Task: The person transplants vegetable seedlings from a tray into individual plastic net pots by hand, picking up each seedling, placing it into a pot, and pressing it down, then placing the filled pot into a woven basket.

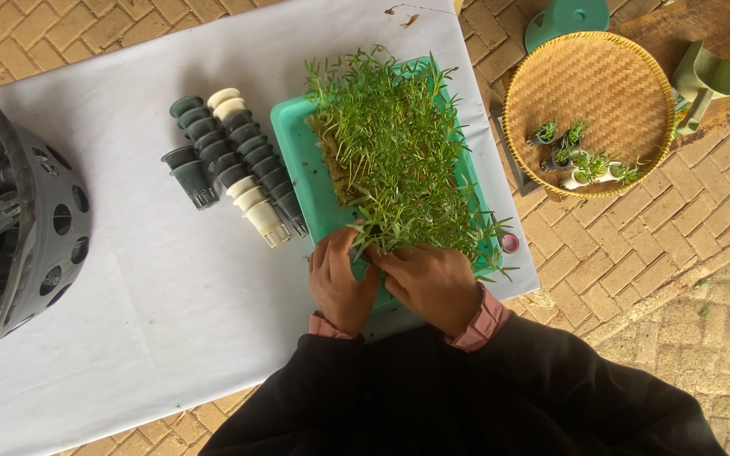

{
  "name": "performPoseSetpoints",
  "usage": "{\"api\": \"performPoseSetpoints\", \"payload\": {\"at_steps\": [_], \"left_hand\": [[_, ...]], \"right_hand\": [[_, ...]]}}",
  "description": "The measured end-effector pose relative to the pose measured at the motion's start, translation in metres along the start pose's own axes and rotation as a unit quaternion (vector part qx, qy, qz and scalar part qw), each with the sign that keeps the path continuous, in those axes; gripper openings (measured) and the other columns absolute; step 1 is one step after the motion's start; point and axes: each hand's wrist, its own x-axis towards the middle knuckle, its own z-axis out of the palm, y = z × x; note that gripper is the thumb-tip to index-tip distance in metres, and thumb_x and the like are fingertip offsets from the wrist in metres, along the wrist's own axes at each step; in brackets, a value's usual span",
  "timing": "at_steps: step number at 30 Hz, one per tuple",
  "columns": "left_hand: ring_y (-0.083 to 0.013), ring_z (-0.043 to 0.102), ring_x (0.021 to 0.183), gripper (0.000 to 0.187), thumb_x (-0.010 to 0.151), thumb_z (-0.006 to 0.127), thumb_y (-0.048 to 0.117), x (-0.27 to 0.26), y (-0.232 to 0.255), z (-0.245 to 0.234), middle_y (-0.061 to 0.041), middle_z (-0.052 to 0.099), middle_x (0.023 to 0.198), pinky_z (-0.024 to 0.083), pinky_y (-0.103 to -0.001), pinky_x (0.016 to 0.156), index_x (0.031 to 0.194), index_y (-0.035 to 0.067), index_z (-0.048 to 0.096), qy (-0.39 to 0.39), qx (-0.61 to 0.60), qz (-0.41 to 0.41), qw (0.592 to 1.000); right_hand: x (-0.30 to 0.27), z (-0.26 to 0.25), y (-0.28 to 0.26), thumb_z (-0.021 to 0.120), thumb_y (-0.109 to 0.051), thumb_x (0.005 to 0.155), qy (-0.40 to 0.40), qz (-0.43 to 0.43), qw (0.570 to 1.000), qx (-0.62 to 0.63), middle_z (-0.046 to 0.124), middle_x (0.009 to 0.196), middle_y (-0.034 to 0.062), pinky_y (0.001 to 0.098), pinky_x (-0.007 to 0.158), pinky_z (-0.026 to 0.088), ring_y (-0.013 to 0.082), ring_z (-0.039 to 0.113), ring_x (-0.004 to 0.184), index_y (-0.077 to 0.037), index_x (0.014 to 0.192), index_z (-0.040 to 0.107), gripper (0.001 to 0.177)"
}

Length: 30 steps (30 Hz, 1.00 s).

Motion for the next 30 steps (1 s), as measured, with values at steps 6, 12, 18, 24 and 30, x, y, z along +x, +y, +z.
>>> {"api": "performPoseSetpoints", "payload": {"at_steps": [6, 12, 18, 24, 30], "left_hand": [[-0.0324, 0.065, 0.118, 0.059, 0.081, 0.082, 0.007, 0.002, 0.002, -0.002, -0.010, 0.068, 0.125, 0.051, -0.046, 0.097, 0.132, 0.013, 0.054, -0.022, -0.008, -0.015, 1.000], [-0.0312, 0.065, 0.118, 0.058, 0.081, 0.082, 0.006, -0.003, -0.004, 0.000, -0.008, 0.069, 0.125, 0.050, -0.046, 0.099, 0.132, 0.013, 0.055, -0.015, 0.008, 0.005, 1.000], [-0.0314, 0.065, 0.120, 0.062, 0.080, 0.084, 0.005, -0.003, -0.010, 0.001, -0.008, 0.066, 0.129, 0.053, -0.045, 0.099, 0.133, 0.011, 0.053, -0.003, -0.021, 0.002, 1.000], [-0.0313, 0.067, 0.120, 0.065, 0.079, 0.084, 0.004, 0.005, -0.008, -0.010, -0.011, 0.064, 0.133, 0.057, -0.041, 0.097, 0.134, 0.010, 0.049, -0.013, -0.099, -0.051, 0.994], [-0.0305, 0.069, 0.117, 0.064, 0.081, 0.085, 0.004, 0.003, -0.006, -0.011, -0.011, 0.066, 0.129, 0.057, -0.040, 0.096, 0.134, 0.010, 0.050, -0.012, -0.108, -0.035, 0.993]], "right_hand": [[0.005, 0.001, 0.005, 0.074, -0.021, 0.082, 0.032, -0.050, 0.998, 0.012, 0.068, 0.083, 0.0021, 0.0386, 0.051, 0.051, 0.0239, 0.067, 0.068, -0.016, 0.114, 0.070, 0.033], [0.002, 0.032, 0.026, 0.072, -0.024, 0.085, -0.039, -0.024, 0.998, 0.030, 0.068, 0.070, 0.0056, 0.0437, 0.049, 0.050, 0.0288, 0.068, 0.061, -0.020, 0.111, 0.073, 0.026], [0.004, -0.003, -0.002, 0.072, -0.027, 0.090, -0.118, 0.000, 0.993, -0.008, 0.066, 0.067, 0.0074, 0.0459, 0.050, 0.049, 0.0305, 0.065, 0.058, -0.016, 0.106, 0.070, 0.020], [0.000, -0.024, -0.007, 0.070, -0.013, 0.089, 0.051, -0.035, 0.998, 0.017, 0.063, 0.071, 0.0037, 0.0378, 0.049, 0.051, 0.0223, 0.064, 0.057, -0.015, 0.129, 0.066, 0.040], [0.011, -0.014, -0.002, 0.074, -0.022, 0.082, -0.028, -0.049, 0.994, -0.098, 0.061, 0.061, 0.0037, 0.0392, 0.041, 0.046, 0.0232, 0.064, 0.053, -0.017, 0.110, 0.070, 0.029]]}}
